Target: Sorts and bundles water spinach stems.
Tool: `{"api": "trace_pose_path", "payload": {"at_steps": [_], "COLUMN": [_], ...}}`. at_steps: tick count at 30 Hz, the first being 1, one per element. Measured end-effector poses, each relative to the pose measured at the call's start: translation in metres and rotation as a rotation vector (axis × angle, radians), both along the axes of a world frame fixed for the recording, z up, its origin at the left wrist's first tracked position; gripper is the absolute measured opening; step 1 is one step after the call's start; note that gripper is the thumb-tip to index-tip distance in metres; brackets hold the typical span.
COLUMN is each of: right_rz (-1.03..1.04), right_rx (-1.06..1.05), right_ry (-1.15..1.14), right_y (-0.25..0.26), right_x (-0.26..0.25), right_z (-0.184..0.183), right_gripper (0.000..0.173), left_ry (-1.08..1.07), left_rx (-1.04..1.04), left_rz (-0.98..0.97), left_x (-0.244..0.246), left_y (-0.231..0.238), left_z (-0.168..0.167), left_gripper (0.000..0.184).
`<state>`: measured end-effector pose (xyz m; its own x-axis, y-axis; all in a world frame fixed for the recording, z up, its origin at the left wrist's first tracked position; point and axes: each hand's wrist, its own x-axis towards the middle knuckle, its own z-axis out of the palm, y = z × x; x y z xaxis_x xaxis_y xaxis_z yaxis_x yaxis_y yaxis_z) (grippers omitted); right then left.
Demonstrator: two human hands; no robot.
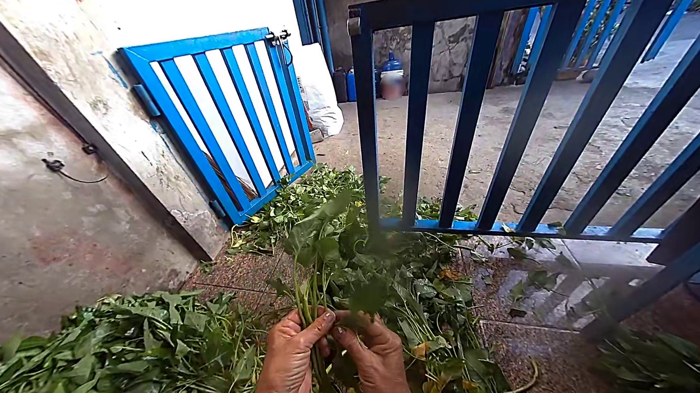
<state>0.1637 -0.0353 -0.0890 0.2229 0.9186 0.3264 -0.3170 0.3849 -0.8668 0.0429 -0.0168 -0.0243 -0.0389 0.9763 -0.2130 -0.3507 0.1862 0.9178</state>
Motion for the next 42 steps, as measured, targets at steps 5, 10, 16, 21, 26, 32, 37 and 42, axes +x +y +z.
{"api": "trace_pose_path", "payload": {"at_steps": [5,10,16,21,26,32,37,42], "right_rz": [-0.184,0.189,0.483,0.001,-0.204,0.681,0.506,0.143], "right_rx": [0.329,0.184,-0.439,-0.171,0.328,-0.280,-0.446,-0.261], "right_ry": [-0.584,-0.980,-1.191,-0.279,-0.604,-1.395,-1.472,-1.022], "right_y": [-0.007,-0.037,-0.032,-0.025,-0.019,-0.069,-0.054,-0.029], "right_x": [0.004,0.032,0.062,0.020,0.011,0.066,0.084,0.031], "right_z": [-0.021,-0.034,0.010,0.017,0.001,0.026,0.048,0.023], "right_gripper": [0.014,0.012,0.085,0.058,0.017,0.041,0.061,0.037], "left_ry": [0.023,0.031,0.032,0.042,0.029,0.112,0.187,0.126], "left_rx": [0.046,0.033,0.050,0.063,0.083,0.075,0.072,0.055], "left_rz": [0.127,0.186,0.086,0.033,0.092,0.167,0.101,0.076], "left_x": [0.002,-0.008,-0.005,0.005,0.008,-0.008,-0.002,0.014], "left_y": [0.002,0.009,0.003,-0.001,-0.001,0.004,-0.002,-0.006], "left_z": [-0.003,0.002,0.002,-0.003,-0.007,0.007,0.004,-0.003], "left_gripper": [0.001,0.003,0.004,0.002,0.001,0.002,0.004,0.003]}}
